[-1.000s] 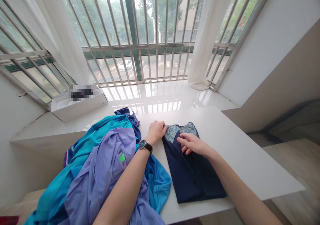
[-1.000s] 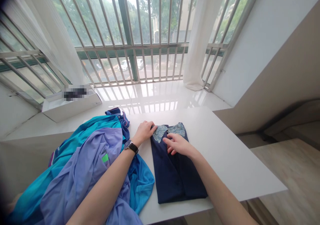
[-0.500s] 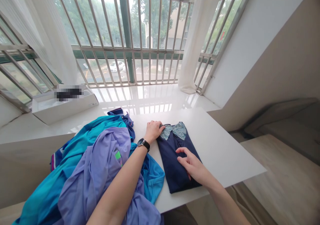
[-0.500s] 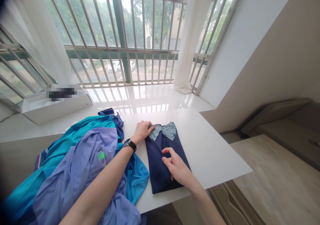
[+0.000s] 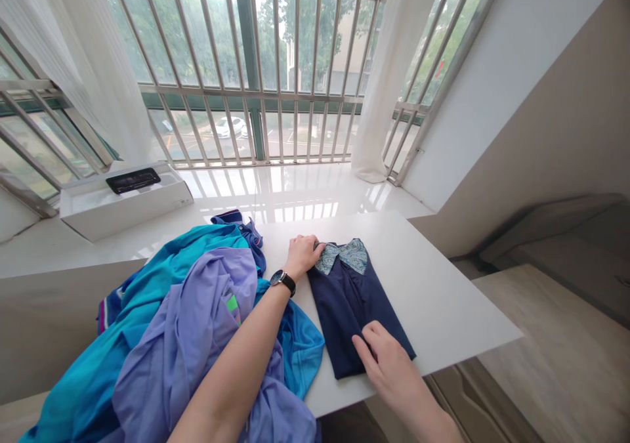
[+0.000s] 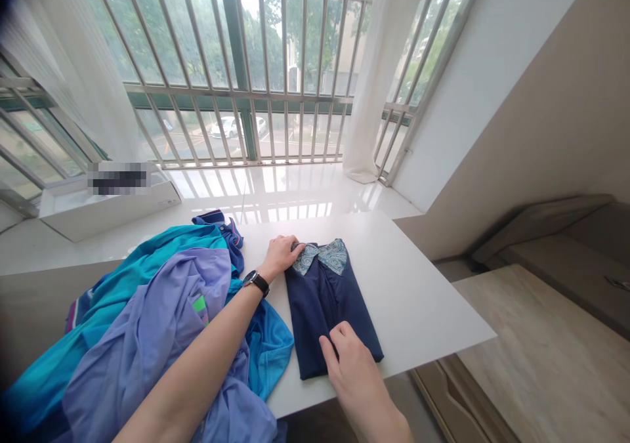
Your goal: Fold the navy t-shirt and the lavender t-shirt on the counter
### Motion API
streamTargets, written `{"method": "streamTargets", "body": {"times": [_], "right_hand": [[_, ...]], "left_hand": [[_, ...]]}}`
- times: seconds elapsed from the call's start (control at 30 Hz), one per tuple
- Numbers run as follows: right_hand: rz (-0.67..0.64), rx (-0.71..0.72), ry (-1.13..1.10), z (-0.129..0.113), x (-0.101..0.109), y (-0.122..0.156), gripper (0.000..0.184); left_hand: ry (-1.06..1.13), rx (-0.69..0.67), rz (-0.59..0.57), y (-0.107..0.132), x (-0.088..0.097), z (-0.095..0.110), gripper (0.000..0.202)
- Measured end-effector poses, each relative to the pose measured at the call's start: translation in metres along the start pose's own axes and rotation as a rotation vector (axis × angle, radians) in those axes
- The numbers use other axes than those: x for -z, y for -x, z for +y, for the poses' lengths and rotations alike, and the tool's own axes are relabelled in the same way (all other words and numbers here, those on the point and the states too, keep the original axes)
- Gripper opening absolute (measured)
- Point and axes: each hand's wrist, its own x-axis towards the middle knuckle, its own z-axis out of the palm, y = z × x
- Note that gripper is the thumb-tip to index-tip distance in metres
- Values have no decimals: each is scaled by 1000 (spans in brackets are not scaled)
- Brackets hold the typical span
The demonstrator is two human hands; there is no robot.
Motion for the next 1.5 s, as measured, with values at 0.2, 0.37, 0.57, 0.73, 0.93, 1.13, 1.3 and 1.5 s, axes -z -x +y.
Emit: {"method": "streamTargets", "body": {"times": [0.2, 0.37, 0.57, 0.73, 0.93, 1.13, 1.3, 1.5], "right_hand": [[14, -121, -38, 5, 1, 1, 47], [57, -108, 85, 19, -4, -4, 33], [-15, -146, 267, 22, 6, 1, 17], [74, -30, 357, 13, 53, -33, 20], [101, 291, 286, 28, 54, -159, 27], [30, 540, 148, 66, 12, -222, 23], [151, 571, 142, 80, 9, -221, 23], [130, 596, 228, 79, 19, -219, 20]], "left_hand": [[-22, -8, 11, 1, -3, 1, 31], [-37, -41, -15, 3, -6, -1, 30], [-8, -89, 75, 9, 6, 8, 24], [-13, -165, 97, 33, 6, 36, 35], [-79, -247, -28, 52, -27, 47, 69], [-104, -360, -78, 33, -22, 20, 68], [-135, -377, -58, 26, -12, 17, 63], [-101, -296, -56, 40, -14, 33, 54]]}}
